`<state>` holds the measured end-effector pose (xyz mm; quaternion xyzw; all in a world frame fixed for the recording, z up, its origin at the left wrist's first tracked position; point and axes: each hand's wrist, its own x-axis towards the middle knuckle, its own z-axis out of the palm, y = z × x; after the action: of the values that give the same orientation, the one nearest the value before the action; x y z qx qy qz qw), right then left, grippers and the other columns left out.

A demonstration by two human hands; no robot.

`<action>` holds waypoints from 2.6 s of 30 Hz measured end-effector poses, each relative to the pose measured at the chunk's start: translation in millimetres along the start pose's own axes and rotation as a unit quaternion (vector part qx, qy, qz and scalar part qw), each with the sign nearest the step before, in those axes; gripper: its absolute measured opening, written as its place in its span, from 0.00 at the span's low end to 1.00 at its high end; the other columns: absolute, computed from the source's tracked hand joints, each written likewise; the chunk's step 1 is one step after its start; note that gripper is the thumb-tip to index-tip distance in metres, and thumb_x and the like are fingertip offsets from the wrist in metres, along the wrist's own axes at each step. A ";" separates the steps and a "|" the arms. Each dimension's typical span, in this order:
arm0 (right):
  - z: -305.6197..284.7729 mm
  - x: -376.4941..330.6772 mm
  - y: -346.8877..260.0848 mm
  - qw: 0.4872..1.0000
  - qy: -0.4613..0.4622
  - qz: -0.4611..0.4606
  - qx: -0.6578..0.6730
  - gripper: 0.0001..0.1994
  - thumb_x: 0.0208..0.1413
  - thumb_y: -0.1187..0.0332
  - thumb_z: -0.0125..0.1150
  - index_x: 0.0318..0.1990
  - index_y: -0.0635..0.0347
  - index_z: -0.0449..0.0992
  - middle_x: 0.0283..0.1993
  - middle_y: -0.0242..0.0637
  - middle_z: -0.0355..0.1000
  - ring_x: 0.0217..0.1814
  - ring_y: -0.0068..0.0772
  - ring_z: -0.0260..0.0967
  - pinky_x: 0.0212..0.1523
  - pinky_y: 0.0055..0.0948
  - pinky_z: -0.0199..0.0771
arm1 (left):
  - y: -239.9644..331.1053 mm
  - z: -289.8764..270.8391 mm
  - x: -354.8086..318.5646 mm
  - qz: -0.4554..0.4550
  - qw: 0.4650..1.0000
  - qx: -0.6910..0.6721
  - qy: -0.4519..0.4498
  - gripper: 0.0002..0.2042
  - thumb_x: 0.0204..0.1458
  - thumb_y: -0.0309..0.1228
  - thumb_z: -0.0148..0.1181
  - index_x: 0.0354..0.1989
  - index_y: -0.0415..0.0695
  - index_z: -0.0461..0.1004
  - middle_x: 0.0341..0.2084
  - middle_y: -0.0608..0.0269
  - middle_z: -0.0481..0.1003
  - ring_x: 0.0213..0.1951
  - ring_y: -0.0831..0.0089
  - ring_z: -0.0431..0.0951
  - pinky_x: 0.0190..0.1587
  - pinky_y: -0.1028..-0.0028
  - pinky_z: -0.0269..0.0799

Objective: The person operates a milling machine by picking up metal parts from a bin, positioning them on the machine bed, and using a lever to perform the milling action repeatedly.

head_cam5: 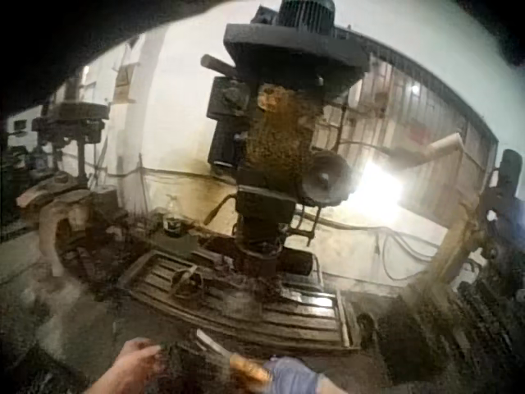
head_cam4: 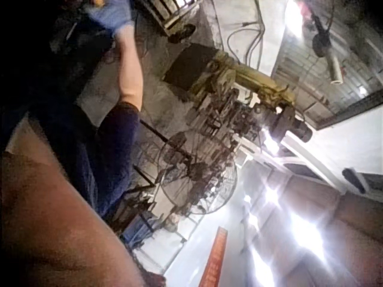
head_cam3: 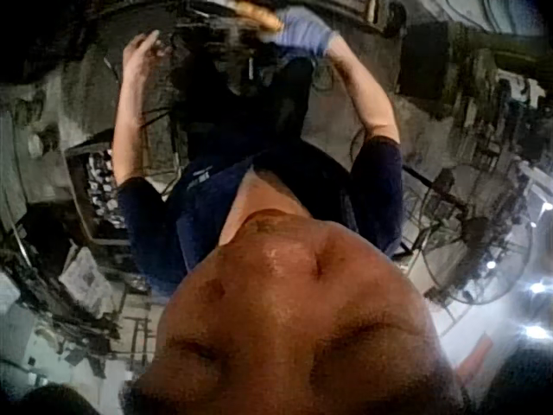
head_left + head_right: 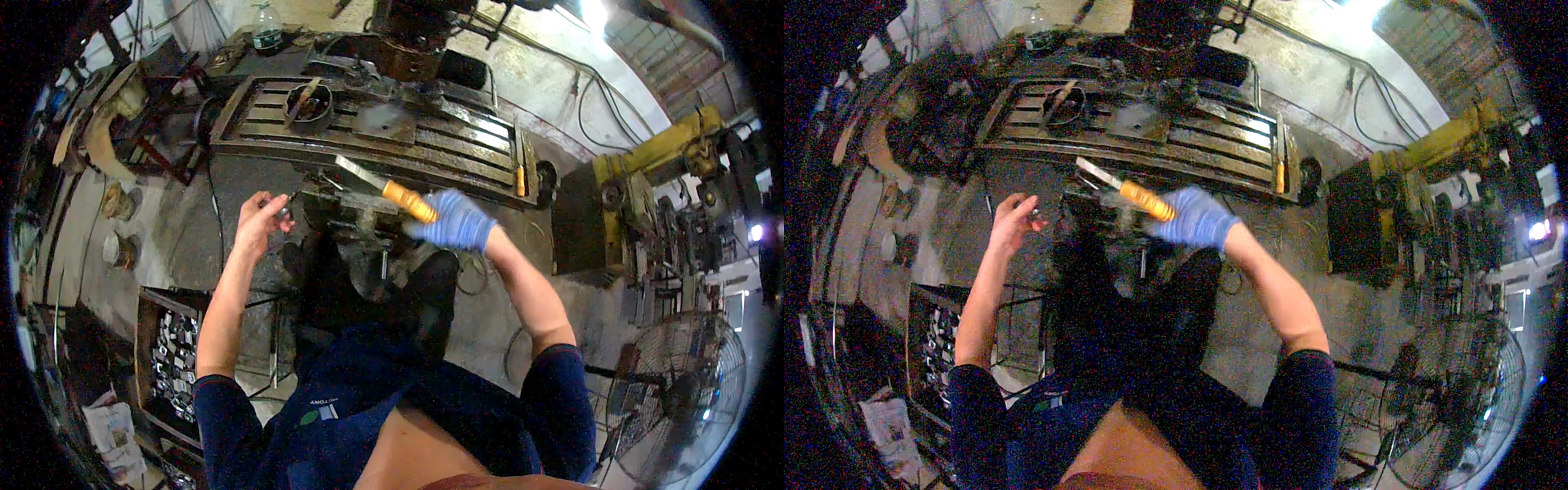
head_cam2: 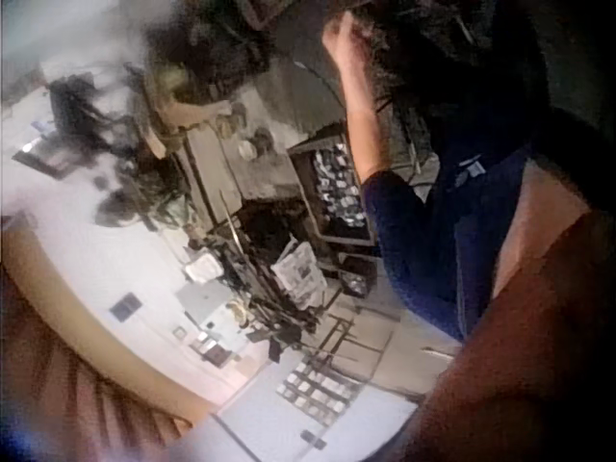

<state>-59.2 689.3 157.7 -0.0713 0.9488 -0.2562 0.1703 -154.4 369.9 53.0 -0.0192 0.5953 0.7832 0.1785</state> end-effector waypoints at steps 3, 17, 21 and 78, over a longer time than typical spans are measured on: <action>-3.3 23.5 62.8 0.978 0.151 -0.005 0.146 0.18 0.41 0.54 0.63 0.32 0.59 0.75 0.25 0.39 0.72 0.24 0.27 0.68 0.30 0.29 0.69 | 0.9 4.4 1.1 -0.015 0.998 0.036 -0.041 0.14 0.49 0.35 0.55 0.34 0.36 0.64 0.20 0.55 0.69 0.14 0.71 0.71 0.20 0.74 0.72; 62.0 55.1 145.0 0.958 0.218 0.187 -0.009 0.23 0.40 0.44 0.54 0.28 0.55 0.77 0.28 0.45 0.72 0.33 0.47 0.70 0.36 0.38 0.70 | 8.3 63.0 58.2 0.147 0.947 0.273 -0.089 0.12 0.45 0.29 0.58 0.21 0.40 0.60 0.17 0.62 0.66 0.21 0.75 0.69 0.21 0.74 0.66; 59.3 29.1 141.3 0.954 0.228 0.174 0.085 0.22 0.40 0.48 0.58 0.35 0.57 0.76 0.34 0.48 0.72 0.39 0.45 0.70 0.41 0.35 0.69 | 13.7 100.8 98.8 0.278 0.822 0.485 -0.106 0.14 0.39 0.31 0.62 0.22 0.39 0.61 0.16 0.58 0.64 0.21 0.67 0.65 0.26 0.69 0.62; -212.6 -116.1 22.2 0.605 0.778 -0.155 0.063 0.12 0.52 0.61 0.49 0.35 0.61 0.69 0.37 0.39 0.66 0.48 0.39 0.62 0.56 0.40 0.56 | 7.8 194.2 240.3 0.252 0.794 0.552 0.024 0.16 0.37 0.37 0.62 0.35 0.44 0.75 0.29 0.51 0.75 0.34 0.56 0.75 0.37 0.62 0.70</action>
<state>-28.6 832.4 352.0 0.0201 0.6796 -0.2962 -0.6708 -346.2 612.3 58.3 0.2151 0.9145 0.3376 -0.0594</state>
